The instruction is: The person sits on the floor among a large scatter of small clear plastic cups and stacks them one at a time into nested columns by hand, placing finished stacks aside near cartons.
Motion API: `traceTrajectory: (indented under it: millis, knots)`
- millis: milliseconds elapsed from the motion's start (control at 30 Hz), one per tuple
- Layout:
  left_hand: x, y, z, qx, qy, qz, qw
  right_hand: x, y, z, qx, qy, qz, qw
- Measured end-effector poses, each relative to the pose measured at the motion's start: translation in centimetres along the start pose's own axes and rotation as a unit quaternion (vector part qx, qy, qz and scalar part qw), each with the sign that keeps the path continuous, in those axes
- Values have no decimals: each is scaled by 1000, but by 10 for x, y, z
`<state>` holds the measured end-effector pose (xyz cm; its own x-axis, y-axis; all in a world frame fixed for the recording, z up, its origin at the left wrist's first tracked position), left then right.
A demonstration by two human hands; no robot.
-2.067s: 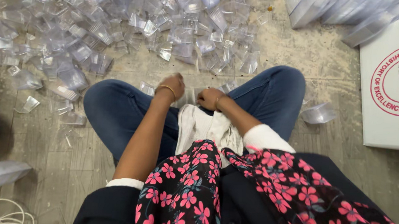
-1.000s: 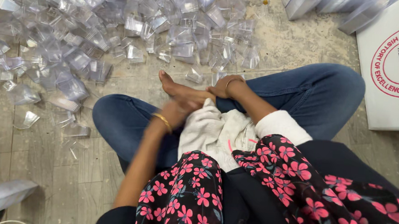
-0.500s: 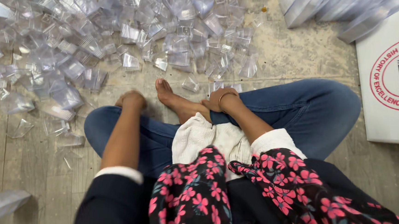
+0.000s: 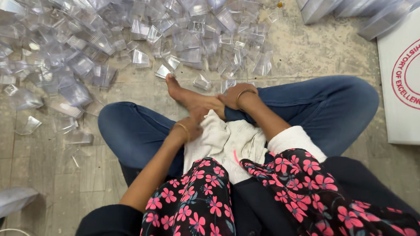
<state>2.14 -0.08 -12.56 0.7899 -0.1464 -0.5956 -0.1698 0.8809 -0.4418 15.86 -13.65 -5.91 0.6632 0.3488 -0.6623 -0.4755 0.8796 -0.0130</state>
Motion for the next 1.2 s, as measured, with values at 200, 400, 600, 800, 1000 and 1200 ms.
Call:
traceTrajectory:
  millis: [200,400,600,800,1000,1200]
  knots:
    - [-55,-29,77,-688,-20,-139,712,-40,-5,0,2,-45,34,998]
    - [-153,15,185,-742,-233,-295,555,-73,24,-47,-91,-22,168,981]
    - [-176,111,154,-589,-428,-120,675,-103,56,-53,-10,-281,325,903]
    - [-195,127,128,-650,-425,-121,618,-156,54,-83,-54,-258,394,881]
    - [-220,104,143,-576,-404,-117,700,-216,-135,51,479,-431,97,759]
    - [-199,92,121,-295,-392,-35,871,-225,-121,51,62,-462,9,885]
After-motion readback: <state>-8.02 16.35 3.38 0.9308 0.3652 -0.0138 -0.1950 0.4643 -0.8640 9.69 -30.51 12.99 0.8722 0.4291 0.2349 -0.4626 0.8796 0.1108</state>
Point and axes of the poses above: each hand's wrist, its own x-axis towards the middle knuckle, its own z-axis out of the back of the hand, y = z × x, the point moved 8 cm from there along x, towards the middle knuckle, and after that the axes turned 3 degrees about -x, right-handed, at the moved point
